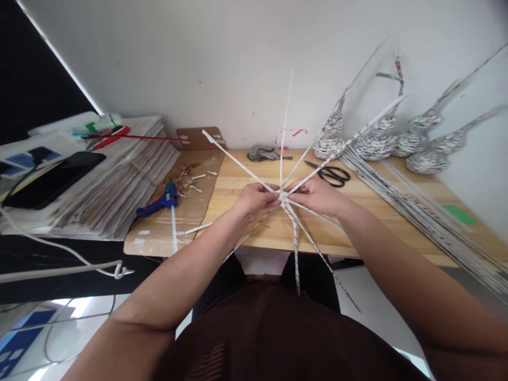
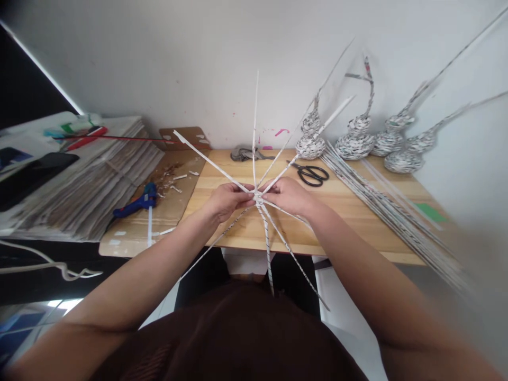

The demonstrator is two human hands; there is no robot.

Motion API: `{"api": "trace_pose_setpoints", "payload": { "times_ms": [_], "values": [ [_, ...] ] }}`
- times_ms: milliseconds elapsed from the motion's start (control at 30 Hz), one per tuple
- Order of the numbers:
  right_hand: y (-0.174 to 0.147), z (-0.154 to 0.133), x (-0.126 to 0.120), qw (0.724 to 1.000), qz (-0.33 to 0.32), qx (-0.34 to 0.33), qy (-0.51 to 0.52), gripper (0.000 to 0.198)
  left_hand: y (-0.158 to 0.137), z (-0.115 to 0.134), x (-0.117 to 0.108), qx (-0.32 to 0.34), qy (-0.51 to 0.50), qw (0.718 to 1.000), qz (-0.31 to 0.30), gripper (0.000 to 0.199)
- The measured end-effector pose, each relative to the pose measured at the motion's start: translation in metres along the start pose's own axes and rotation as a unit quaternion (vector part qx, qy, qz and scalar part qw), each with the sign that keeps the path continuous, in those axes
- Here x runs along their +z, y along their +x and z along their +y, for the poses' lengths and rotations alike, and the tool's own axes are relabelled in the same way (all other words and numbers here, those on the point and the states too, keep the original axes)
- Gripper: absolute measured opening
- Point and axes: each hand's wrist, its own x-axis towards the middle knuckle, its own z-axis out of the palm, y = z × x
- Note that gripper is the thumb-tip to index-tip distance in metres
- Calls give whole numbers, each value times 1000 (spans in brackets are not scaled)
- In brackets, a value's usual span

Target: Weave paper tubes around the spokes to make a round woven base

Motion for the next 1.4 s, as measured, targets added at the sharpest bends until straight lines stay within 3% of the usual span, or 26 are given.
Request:
{"api": "trace_pose_setpoints", "payload": {
  "times_ms": [167,400,633,733,833,1000,1133,1200,1267,1400],
  "values": [
    [4,0,-12,996,5,4,-85,23,-2,1,0,5,16,1000,-13,21],
    [3,-11,-27,987,50,11,-155,9,-3,0,0,8,26,999,-18,19],
    [4,-17,-38,984,6,8,-178,9,-1,-3,-1,9,35,999,-33,19],
    [8,-28,-49,971,-5,6,-240,9,0,-4,0,-4,45,999,-27,19],
    [15,-46,-60,940,11,-20,-340,8,-1,-5,2,-16,58,998,-28,20],
    [35,-69,-77,911,-63,-56,-403,15,-4,-4,8,-14,88,995,-46,19],
    [55,-75,-97,896,-105,-9,-431,28,-5,-6,9,-13,105,993,-51,20],
    [64,-80,-109,873,-87,28,-480,38,-4,-7,10,-15,110,993,-48,20],
    [75,-84,-122,853,-54,22,-519,46,-3,-8,10,-19,111,992,-48,19],
    [94,-73,-142,869,11,-69,-489,62,-2,-8,9,-28,102,994,-40,19]
  ]
}}
